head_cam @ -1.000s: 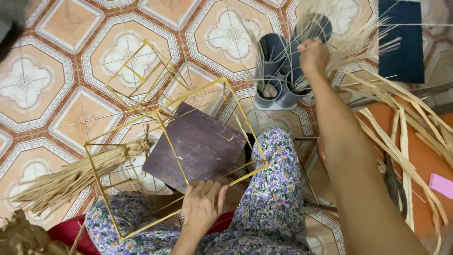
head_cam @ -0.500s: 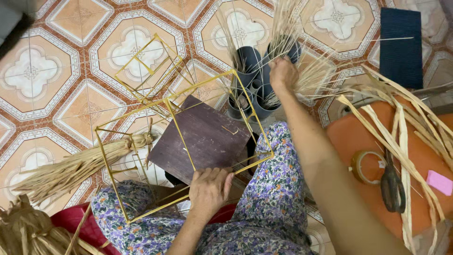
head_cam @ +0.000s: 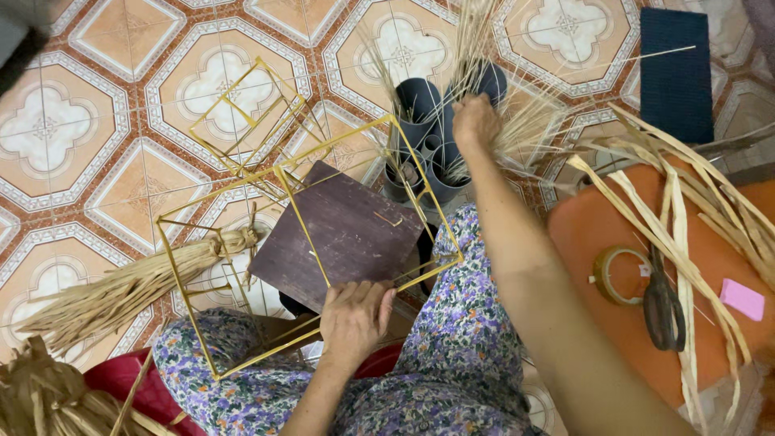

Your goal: The person sits on the floor and weaves thin dried plant strips into a yellow wire frame. They use scissors to cut tape and strips, then thread the strips through the frame to build up the basket structure.

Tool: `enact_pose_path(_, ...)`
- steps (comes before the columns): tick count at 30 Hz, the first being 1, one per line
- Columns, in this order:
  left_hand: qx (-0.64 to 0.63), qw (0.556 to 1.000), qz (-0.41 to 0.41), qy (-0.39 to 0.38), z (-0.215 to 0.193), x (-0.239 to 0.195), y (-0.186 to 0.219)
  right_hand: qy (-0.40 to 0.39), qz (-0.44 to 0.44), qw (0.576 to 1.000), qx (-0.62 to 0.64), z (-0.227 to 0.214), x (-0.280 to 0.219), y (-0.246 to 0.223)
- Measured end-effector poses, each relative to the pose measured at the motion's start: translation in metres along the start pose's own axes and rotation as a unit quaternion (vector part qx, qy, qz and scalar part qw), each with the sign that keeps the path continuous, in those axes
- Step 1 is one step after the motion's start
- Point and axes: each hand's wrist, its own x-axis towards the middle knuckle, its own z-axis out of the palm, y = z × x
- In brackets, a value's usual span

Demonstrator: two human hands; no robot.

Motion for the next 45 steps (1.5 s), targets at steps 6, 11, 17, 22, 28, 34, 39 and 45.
enact_pose_path(6,-0.024,1.0,0.0,0.012,-0.002,0.0,0.001,-0.029,0.014,0.995,0.092,-0.022,-0.008,0.004)
enact_pose_path(11,-0.095,0.995,-0.01,0.041,-0.009,0.001,0.001,0.175,-0.082,0.926,0.323,-0.053,-0.012,0.015)
enact_pose_path(17,-0.273,0.956,-0.069,0.087,-0.016,-0.008,-0.005,0.224,-0.194,0.715,0.634,-0.111,0.046,0.011)
enact_pose_path(22,-0.319,0.941,-0.075,0.087,-0.024,-0.01,-0.004,0.163,-0.152,0.806,0.548,-0.12,0.075,0.001)
enact_pose_path(28,-0.337,0.933,-0.085,0.094,-0.03,-0.004,-0.005,0.123,-0.182,0.897,0.384,-0.09,0.101,0.014)
enact_pose_path(34,-0.339,0.931,-0.112,0.076,-0.028,-0.007,-0.006,0.196,-0.26,0.896,0.303,-0.069,0.12,0.025)
enact_pose_path(39,-0.326,0.936,-0.12,0.059,-0.025,-0.011,-0.01,0.143,-0.198,0.903,0.355,-0.075,0.112,0.023)
enact_pose_path(45,-0.34,0.93,-0.131,0.052,-0.021,-0.011,-0.017,0.118,-0.202,0.874,0.427,-0.082,0.096,0.021)
